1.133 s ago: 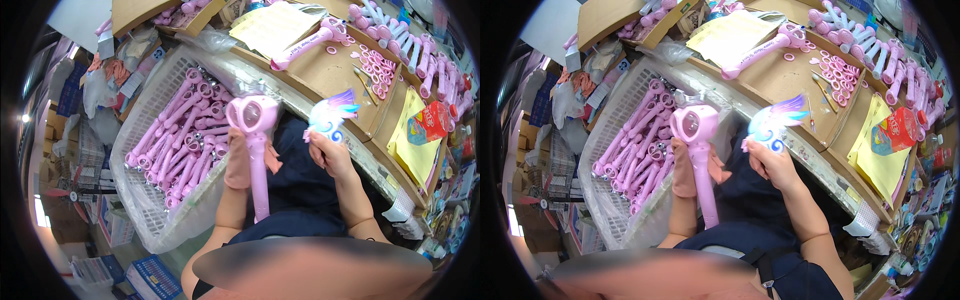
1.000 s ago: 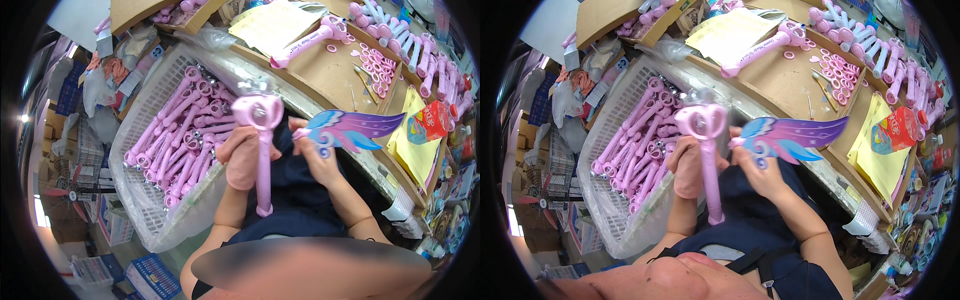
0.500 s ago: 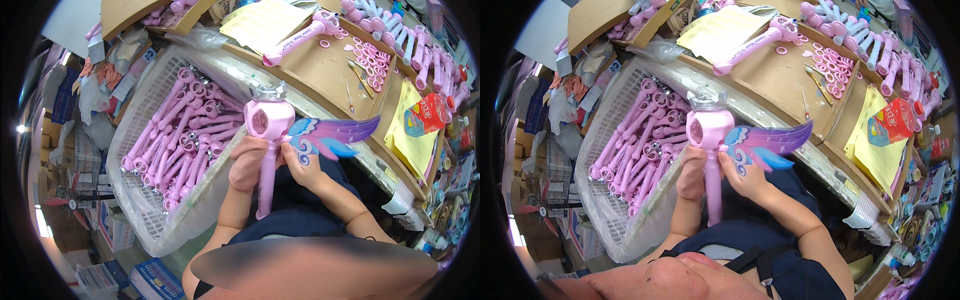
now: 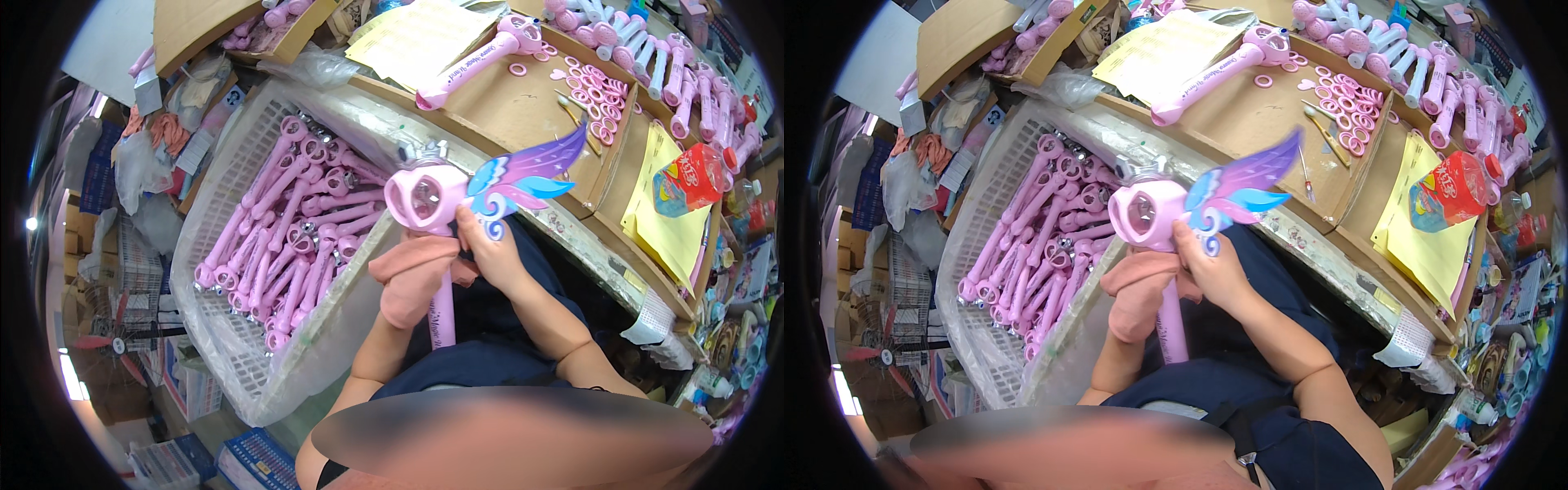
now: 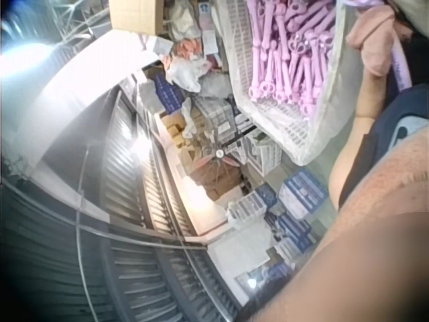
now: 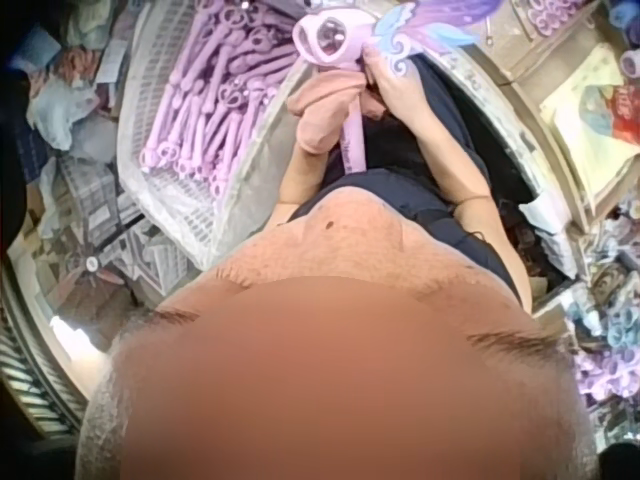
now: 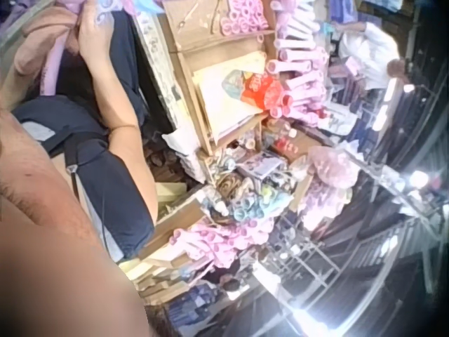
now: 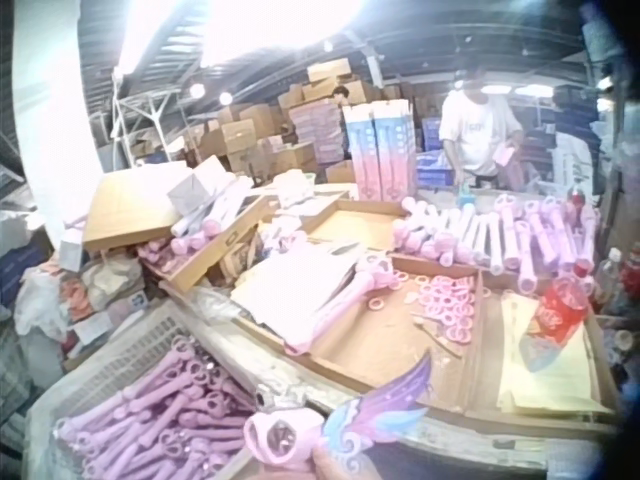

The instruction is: The person assembles pink toy wands by inserting a small metal pin into the wand head, attaching a decorative wing piece, and testing the light function. They repeat this process for multiple wands, placing finished units on the table.

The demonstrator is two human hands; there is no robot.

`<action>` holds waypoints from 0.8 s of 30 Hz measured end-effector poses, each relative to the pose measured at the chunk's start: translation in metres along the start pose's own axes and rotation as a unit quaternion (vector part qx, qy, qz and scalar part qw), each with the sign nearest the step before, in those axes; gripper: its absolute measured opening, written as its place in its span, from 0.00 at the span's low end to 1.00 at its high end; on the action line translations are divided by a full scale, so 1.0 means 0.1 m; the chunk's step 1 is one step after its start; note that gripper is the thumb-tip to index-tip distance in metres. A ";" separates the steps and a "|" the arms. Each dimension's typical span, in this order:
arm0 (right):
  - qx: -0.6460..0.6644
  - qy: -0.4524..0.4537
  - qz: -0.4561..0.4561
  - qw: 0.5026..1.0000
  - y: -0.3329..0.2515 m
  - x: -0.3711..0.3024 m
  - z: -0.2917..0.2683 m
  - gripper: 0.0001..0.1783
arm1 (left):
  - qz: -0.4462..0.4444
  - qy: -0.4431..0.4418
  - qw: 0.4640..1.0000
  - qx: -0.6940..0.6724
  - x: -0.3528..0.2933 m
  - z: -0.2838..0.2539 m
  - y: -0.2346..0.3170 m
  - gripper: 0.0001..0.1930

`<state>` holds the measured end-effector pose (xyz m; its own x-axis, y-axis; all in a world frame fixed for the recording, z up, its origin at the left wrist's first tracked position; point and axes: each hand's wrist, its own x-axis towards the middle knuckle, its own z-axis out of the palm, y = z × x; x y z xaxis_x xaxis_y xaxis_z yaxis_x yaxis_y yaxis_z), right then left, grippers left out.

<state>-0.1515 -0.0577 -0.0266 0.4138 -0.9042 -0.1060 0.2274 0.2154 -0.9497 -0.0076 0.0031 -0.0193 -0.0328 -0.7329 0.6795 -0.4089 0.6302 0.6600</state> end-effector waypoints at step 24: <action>-0.137 -0.241 0.022 0.960 0.39 -0.05 -0.40 0.21 | -0.340 0.172 0.844 -0.377 0.05 -0.23 0.04 0.33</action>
<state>-0.1801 -0.0597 -0.0751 0.7933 -0.6058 -0.0610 -0.0126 0.0838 -0.9964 0.0114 0.0073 -0.0057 0.2960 -0.9548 0.0280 0.4744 0.1724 0.8633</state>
